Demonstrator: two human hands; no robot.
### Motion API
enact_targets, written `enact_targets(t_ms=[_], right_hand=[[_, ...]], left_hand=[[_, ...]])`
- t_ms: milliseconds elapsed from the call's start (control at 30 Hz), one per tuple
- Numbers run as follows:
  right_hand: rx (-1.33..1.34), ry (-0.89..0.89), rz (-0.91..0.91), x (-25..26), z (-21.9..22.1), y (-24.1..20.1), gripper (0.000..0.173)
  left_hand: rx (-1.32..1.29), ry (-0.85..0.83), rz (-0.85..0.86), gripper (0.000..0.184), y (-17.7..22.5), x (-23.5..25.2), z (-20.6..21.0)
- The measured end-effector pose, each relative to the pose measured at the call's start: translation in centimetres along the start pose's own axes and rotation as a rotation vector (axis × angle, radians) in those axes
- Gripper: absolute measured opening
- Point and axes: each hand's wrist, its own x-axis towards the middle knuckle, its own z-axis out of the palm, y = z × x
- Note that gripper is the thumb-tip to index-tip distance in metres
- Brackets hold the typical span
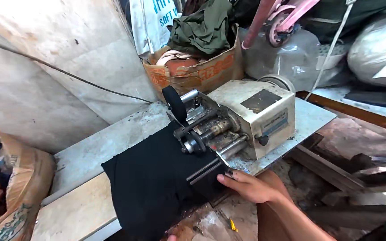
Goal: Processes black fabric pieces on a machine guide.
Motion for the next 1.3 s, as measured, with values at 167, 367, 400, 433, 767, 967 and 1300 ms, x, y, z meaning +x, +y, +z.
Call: enact_targets(t_ms=[167, 367, 400, 433, 767, 967, 1300], right_hand=[[-0.039, 0.114, 0.002, -0.7, 0.6, -0.2, 0.038], [-0.002, 0.122, 0.022, -0.5, 0.9, 0.4, 0.021], [0.044, 0.091, 0.008, -0.3, 0.9, 0.5, 0.018], [0.081, 0.07, -0.012, -0.2, 0.9, 0.5, 0.018], [0.167, 0.074, -0.048, -0.1, 1.2, -0.1, 0.018], [0.17, 0.061, -0.052, 0.0, 1.2, 0.2, 0.018], [0.184, 0.075, -0.056, -0.1, 1.3, 0.2, 0.02]], left_hand=[[-0.113, 0.196, -0.011, 0.046, -0.2, -0.9, -0.6], [-0.284, 0.009, 0.031, 0.057, -0.4, -1.1, -0.7], [-0.369, 0.008, 0.073, 0.059, -0.5, -0.6, -1.0], [-0.374, 0.044, 0.084, 0.06, -0.6, -0.2, -1.0], [-0.331, 0.042, 0.041, 0.048, -0.2, 0.0, -0.3], [-0.37, -0.089, 0.049, 0.054, 0.2, -0.5, -0.5], [-0.35, -0.022, 0.057, 0.05, -0.5, -0.4, -0.9]])
